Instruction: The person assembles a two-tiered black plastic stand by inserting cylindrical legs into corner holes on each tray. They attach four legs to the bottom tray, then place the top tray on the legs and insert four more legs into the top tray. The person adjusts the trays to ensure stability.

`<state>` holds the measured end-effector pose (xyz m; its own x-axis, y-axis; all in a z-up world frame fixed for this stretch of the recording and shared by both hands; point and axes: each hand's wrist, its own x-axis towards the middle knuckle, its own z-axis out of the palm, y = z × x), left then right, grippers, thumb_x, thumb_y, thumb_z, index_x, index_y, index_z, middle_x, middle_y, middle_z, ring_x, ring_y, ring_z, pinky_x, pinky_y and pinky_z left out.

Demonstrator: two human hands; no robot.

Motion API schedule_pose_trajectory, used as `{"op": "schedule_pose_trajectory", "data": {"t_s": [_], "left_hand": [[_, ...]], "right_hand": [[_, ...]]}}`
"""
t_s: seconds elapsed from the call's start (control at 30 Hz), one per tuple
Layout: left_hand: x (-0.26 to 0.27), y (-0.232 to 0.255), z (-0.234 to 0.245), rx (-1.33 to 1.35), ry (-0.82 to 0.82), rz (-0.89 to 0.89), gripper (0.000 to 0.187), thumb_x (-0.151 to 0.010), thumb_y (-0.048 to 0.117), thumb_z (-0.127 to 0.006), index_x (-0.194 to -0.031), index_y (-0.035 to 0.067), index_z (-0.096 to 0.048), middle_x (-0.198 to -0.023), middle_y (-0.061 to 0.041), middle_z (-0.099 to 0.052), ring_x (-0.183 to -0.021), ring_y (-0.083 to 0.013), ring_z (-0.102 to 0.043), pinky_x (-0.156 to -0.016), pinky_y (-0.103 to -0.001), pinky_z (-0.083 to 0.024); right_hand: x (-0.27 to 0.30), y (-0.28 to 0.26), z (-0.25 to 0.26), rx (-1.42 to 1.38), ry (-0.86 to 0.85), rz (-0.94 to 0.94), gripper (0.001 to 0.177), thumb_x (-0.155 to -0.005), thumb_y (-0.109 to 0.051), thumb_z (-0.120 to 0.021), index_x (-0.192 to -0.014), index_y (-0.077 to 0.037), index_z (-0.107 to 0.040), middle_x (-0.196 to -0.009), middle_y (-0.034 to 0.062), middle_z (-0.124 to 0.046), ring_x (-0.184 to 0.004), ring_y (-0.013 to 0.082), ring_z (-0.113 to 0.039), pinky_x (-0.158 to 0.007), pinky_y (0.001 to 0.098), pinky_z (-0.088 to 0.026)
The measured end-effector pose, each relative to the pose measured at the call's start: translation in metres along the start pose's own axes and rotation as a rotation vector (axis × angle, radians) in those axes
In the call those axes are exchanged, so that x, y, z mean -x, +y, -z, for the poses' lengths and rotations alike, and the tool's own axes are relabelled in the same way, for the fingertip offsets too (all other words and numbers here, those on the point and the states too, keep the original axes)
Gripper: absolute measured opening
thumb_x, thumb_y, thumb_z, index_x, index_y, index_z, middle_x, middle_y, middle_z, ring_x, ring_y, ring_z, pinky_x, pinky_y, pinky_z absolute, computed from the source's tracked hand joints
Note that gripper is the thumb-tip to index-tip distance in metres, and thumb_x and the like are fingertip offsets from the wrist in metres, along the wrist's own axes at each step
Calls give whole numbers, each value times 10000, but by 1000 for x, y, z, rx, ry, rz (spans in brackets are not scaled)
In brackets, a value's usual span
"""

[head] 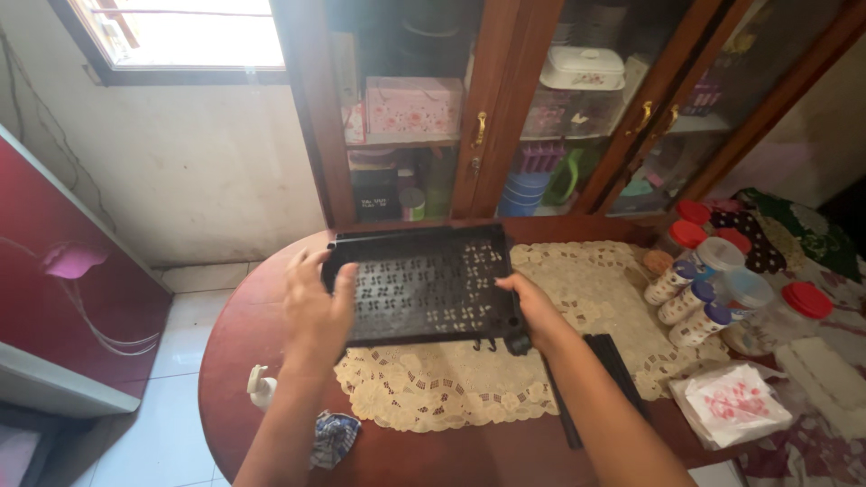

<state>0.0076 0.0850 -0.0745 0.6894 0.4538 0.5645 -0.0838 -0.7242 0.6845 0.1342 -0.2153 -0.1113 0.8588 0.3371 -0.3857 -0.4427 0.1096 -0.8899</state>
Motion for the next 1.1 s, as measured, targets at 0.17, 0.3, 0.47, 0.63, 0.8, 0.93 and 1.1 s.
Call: {"op": "schedule_pose_trajectory", "data": {"t_s": [0.17, 0.3, 0.47, 0.63, 0.8, 0.93, 1.1], "left_hand": [[22, -96, -27, 28, -193, 447, 603, -985, 446, -567, -1308, -62, -550, -1320, -337, -531, -1223, -455, -528, -1017, -464, -423], [57, -169, -66, 272, -439, 799, 553, -1026, 439, -458, -1130, -65, -663, -1009, -303, -710, -934, -406, -683, -845, -490, -531], [93, -218, -91, 181, -385, 660, 491, -1040, 369, -435, -1069, -63, -667, -913, -204, -718, -848, -279, -689, -820, -412, -514], [100, -215, -95, 214, -362, 699, 444, -1042, 342, -423, -1124, -26, -657, -923, -207, -722, -852, -297, -687, -826, -419, -520], [115, -222, -100, 227, -321, 718, 449, -1031, 349, -434, -1230, 12, -654, -1047, -181, -738, -980, -280, -700, -897, -399, -500], [131, -239, -105, 146, -326, 763, 463, -1042, 359, -437, -1286, 29, -651, -1107, -221, -738, -1050, -319, -708, -936, -408, -503], [142, -249, -110, 120, -338, 795, 467, -1042, 361, -437, -1308, 40, -647, -1166, -226, -727, -1122, -336, -687, -974, -413, -488]], "right_hand": [[-11, 43, 21, -36, 0, -71, 353, -890, -295, -553, -1097, -19, -630, -893, 107, -707, -709, 217, -701, -632, 382, -587], [-16, 78, 28, -90, 13, -144, 344, -884, -298, -568, -1115, -55, -645, -920, 87, -711, -722, 213, -703, -656, 370, -591], [-24, 108, 31, -69, 50, -185, 385, -849, -299, -572, -1164, -92, -648, -936, 81, -718, -758, 211, -709, -669, 375, -600], [-43, 146, 49, 30, 111, -178, 414, -896, -293, -586, -1205, -27, -656, -996, 93, -735, -834, 210, -718, -749, 364, -578], [-62, 177, 60, 442, 178, 21, 427, -948, -333, -606, -1223, -18, -695, -1062, 113, -778, -921, 197, -727, -849, 327, -540], [-69, 190, 52, 746, 242, 10, 463, -946, -416, -598, -1205, -44, -690, -1012, 120, -774, -906, 226, -739, -825, 356, -555], [-80, 210, 58, 888, 225, 80, 466, -939, -444, -608, -1161, -46, -704, -958, 154, -765, -889, 279, -737, -817, 384, -549]]}}
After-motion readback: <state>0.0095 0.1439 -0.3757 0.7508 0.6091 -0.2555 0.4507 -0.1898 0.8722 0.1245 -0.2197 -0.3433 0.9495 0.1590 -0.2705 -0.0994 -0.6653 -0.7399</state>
